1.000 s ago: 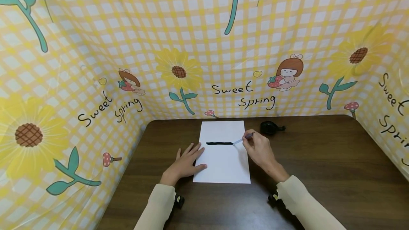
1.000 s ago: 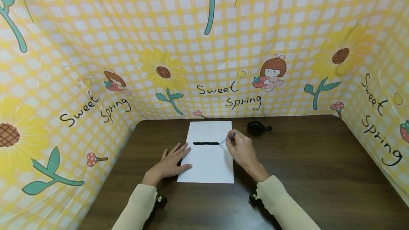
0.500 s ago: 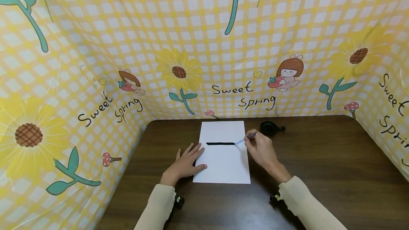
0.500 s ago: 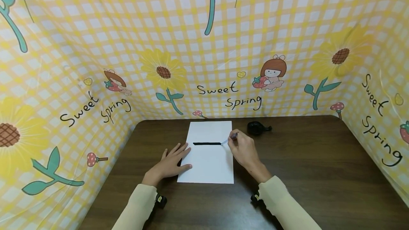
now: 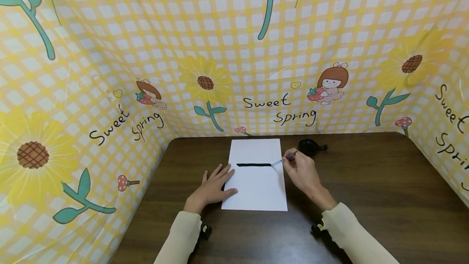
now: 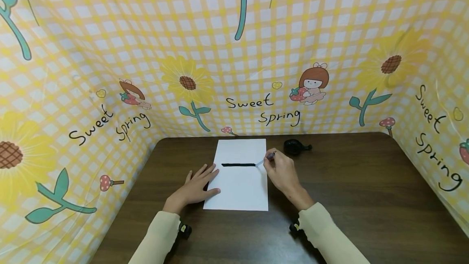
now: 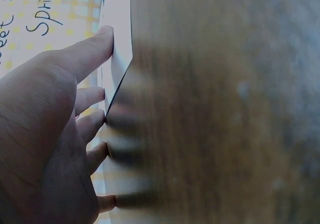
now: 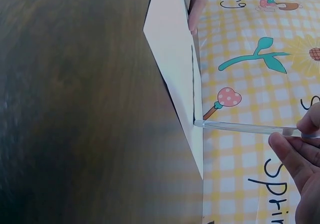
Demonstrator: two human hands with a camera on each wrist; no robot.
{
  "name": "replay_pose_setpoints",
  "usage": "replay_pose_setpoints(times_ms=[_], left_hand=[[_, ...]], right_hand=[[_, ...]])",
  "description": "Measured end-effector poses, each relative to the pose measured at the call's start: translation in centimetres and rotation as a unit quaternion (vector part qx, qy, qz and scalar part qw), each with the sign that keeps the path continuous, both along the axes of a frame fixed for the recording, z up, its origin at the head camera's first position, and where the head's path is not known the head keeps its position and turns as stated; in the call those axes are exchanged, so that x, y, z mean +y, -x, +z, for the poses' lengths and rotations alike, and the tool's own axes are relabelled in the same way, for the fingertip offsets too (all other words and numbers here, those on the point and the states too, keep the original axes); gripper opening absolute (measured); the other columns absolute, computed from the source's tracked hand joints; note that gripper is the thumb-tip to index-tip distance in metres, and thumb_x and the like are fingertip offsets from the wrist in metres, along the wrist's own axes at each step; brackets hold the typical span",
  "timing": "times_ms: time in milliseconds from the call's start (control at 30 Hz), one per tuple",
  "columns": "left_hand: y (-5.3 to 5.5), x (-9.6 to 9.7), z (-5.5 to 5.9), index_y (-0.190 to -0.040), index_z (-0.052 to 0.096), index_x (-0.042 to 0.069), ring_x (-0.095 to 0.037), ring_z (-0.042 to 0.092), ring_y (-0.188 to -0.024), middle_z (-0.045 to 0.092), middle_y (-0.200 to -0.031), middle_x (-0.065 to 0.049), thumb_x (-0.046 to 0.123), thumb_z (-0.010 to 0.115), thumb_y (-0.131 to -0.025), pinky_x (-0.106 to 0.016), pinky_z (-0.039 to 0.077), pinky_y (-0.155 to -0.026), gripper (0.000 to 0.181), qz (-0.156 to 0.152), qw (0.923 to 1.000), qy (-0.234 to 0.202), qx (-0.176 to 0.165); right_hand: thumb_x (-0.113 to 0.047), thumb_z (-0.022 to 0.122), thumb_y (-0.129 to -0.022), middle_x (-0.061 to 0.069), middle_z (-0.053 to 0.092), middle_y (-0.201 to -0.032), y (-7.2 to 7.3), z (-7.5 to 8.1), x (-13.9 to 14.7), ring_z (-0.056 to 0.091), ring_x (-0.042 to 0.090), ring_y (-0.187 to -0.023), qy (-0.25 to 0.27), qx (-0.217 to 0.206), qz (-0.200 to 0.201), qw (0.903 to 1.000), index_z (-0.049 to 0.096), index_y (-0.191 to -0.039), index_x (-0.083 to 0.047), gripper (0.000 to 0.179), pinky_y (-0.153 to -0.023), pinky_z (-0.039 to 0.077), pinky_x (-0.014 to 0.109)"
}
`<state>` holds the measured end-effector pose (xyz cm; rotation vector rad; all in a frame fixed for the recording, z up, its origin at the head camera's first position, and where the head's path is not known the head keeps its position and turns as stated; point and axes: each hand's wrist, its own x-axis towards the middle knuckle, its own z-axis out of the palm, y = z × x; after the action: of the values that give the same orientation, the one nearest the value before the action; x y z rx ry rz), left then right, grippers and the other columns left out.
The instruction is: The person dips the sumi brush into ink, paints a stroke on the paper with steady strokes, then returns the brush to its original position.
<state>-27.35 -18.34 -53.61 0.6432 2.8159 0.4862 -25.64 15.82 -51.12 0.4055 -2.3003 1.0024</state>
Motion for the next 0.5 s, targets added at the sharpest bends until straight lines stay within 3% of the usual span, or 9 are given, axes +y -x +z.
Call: replay_pose_setpoints(times_ms=[500], left_hand=[[-0.10,0.04,-0.01,-0.169,0.036,0.024,-0.035,0.012,-0.168,0.021,-0.179,-0.001,0.058,0.062,-0.103,-0.079,0.003,-0.125,0.078,-0.002,1.0000,0.001,-0.001]], right_hand=[[-0.005,0.074,-0.097,0.010,0.076,-0.093,-0.16,0.12,0.03,0.073,0.019,-0.079,-0.001,-0.001,-0.002,1.0000,0.070,-0.099,-0.005,0.005,-0.061,0.057,0.031]])
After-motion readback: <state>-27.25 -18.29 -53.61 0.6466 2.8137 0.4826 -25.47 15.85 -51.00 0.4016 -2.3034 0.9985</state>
